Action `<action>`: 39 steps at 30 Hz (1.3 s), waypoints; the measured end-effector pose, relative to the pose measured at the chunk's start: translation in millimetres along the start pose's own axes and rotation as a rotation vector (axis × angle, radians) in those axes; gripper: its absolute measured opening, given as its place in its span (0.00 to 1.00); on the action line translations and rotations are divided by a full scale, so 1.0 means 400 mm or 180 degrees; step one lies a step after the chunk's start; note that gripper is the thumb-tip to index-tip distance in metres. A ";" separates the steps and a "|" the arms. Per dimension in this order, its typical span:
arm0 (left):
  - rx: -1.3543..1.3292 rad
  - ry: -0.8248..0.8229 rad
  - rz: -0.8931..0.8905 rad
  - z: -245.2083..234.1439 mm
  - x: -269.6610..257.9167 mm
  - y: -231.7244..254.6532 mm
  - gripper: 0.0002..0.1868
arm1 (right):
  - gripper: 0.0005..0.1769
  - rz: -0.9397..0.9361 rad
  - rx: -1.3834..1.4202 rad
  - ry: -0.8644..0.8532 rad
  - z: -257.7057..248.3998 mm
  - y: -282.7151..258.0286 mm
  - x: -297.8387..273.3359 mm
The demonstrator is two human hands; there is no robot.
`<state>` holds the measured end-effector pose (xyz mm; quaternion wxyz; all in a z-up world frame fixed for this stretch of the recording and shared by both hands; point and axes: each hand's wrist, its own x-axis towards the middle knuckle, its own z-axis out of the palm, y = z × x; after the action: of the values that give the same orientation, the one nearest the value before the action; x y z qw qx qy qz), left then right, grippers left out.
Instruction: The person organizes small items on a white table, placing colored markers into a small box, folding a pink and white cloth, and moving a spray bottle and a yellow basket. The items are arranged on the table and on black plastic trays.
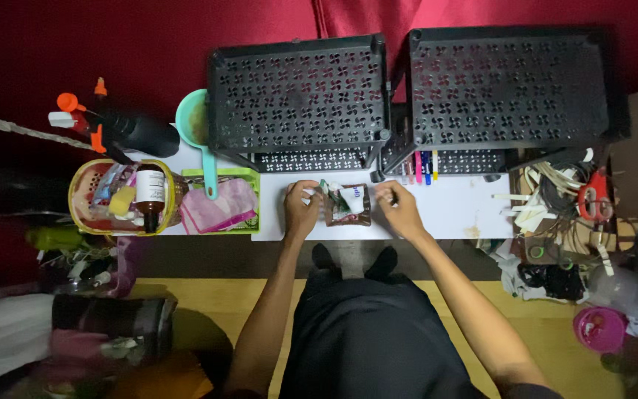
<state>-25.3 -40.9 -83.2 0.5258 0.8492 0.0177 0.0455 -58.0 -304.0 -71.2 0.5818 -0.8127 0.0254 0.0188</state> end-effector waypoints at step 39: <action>-0.1520 -0.0909 -0.0234 -0.046 0.088 0.146 0.11 | 0.09 0.0721 0.0610 -0.0901 0.019 -0.154 -0.092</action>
<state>7.1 -47.8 -20.6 0.7095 0.6979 -0.0369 -0.0909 -90.7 -276.4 -13.3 0.6485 -0.7348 0.0364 0.1956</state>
